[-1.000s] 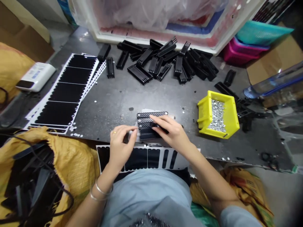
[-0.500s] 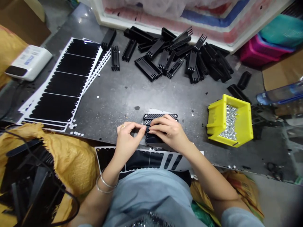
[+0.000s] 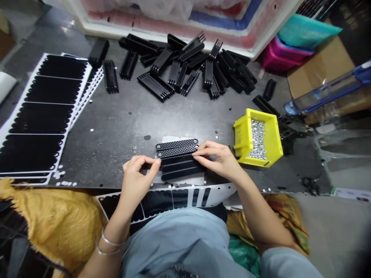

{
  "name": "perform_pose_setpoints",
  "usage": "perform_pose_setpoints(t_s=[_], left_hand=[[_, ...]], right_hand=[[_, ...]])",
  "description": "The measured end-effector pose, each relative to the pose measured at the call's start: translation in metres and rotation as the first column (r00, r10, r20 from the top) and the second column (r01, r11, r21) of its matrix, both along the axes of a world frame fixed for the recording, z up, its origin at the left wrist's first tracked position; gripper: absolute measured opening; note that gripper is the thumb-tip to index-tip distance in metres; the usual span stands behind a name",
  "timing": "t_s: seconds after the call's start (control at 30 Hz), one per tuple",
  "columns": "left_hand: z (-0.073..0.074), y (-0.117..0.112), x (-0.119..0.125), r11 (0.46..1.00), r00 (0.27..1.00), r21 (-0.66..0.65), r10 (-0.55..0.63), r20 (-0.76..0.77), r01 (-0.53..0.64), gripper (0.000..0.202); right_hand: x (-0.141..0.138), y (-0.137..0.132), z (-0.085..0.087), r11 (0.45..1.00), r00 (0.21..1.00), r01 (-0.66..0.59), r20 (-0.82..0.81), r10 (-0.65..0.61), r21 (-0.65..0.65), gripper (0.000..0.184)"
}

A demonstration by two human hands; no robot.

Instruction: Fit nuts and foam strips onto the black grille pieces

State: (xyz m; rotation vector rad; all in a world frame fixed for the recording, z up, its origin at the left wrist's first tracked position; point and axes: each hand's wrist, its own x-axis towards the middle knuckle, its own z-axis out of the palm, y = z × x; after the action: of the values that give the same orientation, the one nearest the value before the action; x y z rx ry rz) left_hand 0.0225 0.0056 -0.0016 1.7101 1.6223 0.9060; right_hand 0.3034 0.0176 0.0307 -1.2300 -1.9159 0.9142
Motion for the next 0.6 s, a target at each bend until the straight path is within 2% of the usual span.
perform_pose_setpoints(t_s=[0.1, 0.17, 0.23, 0.27, 0.33, 0.4, 0.43, 0.5, 0.6], left_hand=[[0.001, -0.001, 0.0, 1.0, 0.999, 0.02, -0.015, -0.035, 0.016, 0.021], [0.004, -0.006, 0.002, 0.994, 0.996, 0.113, 0.011, -0.088, 0.0, 0.019], [0.007, -0.015, 0.005, 0.961, 0.99, 0.276, 0.017, -0.141, 0.023, 0.009], [0.008, -0.02, 0.008, 0.933, 0.985, 0.351, -0.018, -0.174, 0.079, 0.008], [0.007, -0.03, 0.012, 0.868, 0.949, 0.419, -0.161, -0.272, 0.267, 0.034], [0.003, -0.035, 0.016, 0.807, 0.878, 0.396, -0.291, -0.38, 0.439, 0.056], [0.0, -0.037, 0.018, 0.787, 0.852, 0.385, -0.319, -0.416, 0.483, 0.062], [-0.006, -0.037, 0.02, 0.769, 0.834, 0.386, -0.332, -0.44, 0.51, 0.063], [-0.011, -0.034, 0.021, 0.769, 0.846, 0.399, -0.334, -0.416, 0.5, 0.065]], right_hand=[[0.001, 0.0, -0.002, 0.998, 1.0, -0.009, 0.028, 0.007, 0.059, 0.015], [0.004, -0.005, -0.003, 0.986, 0.993, 0.099, 0.043, -0.106, 0.136, 0.015], [0.01, -0.015, -0.003, 0.953, 0.962, 0.265, 0.026, -0.272, 0.148, 0.015], [0.012, -0.021, -0.003, 0.939, 0.944, 0.326, 0.016, -0.329, 0.11, 0.014], [0.013, -0.033, -0.005, 0.933, 0.933, 0.359, 0.005, -0.359, -0.034, 0.013], [0.01, -0.041, -0.009, 0.926, 0.938, 0.338, -0.019, -0.346, -0.168, 0.02], [0.008, -0.043, -0.012, 0.916, 0.935, 0.335, -0.041, -0.352, -0.219, 0.024], [0.004, -0.043, -0.018, 0.892, 0.922, 0.333, -0.095, -0.376, -0.304, 0.029], [0.004, -0.037, -0.022, 0.874, 0.917, 0.28, -0.157, -0.366, -0.398, 0.032]])
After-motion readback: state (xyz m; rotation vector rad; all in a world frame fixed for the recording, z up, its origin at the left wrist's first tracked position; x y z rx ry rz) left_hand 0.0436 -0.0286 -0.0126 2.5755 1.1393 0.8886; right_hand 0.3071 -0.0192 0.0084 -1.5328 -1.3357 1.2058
